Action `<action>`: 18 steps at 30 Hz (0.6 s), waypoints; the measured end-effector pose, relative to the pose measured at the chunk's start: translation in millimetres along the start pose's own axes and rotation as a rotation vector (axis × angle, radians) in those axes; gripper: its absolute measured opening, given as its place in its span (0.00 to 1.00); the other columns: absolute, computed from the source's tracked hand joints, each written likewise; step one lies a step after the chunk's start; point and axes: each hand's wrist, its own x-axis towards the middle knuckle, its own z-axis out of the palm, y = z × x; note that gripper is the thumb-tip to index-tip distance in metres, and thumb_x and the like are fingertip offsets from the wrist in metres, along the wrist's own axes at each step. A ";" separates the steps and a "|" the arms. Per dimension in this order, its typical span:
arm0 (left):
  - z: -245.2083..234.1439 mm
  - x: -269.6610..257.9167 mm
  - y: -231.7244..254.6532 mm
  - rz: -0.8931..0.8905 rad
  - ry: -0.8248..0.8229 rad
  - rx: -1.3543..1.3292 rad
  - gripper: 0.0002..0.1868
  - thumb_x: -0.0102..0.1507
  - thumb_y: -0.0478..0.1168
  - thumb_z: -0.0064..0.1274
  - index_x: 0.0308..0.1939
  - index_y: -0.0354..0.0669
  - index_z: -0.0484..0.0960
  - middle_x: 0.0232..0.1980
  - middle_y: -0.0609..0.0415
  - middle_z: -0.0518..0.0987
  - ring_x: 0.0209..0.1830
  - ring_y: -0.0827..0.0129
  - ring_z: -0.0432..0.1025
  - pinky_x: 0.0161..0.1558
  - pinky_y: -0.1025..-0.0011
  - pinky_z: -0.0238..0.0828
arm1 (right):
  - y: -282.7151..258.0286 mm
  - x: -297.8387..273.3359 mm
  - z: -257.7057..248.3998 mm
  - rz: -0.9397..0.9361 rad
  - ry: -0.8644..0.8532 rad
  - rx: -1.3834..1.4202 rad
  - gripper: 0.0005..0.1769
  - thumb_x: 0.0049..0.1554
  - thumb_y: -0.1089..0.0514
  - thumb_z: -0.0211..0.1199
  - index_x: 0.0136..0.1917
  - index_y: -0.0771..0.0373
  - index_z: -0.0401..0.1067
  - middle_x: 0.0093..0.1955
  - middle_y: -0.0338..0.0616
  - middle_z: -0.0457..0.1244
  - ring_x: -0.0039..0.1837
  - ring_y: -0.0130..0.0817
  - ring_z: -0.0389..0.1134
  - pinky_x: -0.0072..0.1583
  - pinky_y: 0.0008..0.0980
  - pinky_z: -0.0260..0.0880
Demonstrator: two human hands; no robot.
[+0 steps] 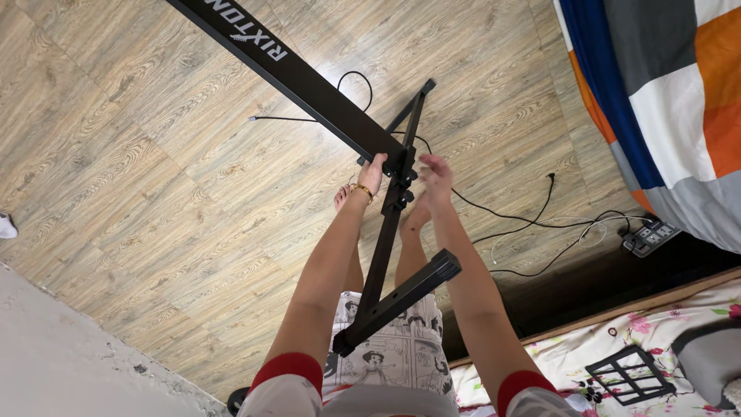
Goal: The person places a pink and white striped cloth on a bed next to a keyboard. They then pick up a black metal keyboard stand from the floor and begin assembling it by tightening the screws on the legs. The person adjusts the stand's height and position before placing it on the bed.
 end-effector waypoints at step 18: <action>5.3 2.9 -0.6 0.054 0.014 0.010 0.35 0.60 0.62 0.45 0.52 0.32 0.80 0.49 0.42 0.82 0.50 0.55 0.73 0.57 0.66 0.63 | 4.9 3.7 6.0 0.473 -0.064 0.409 0.18 0.68 0.50 0.55 0.59 0.68 0.71 0.51 0.48 0.66 0.48 0.33 0.68 0.48 0.33 0.71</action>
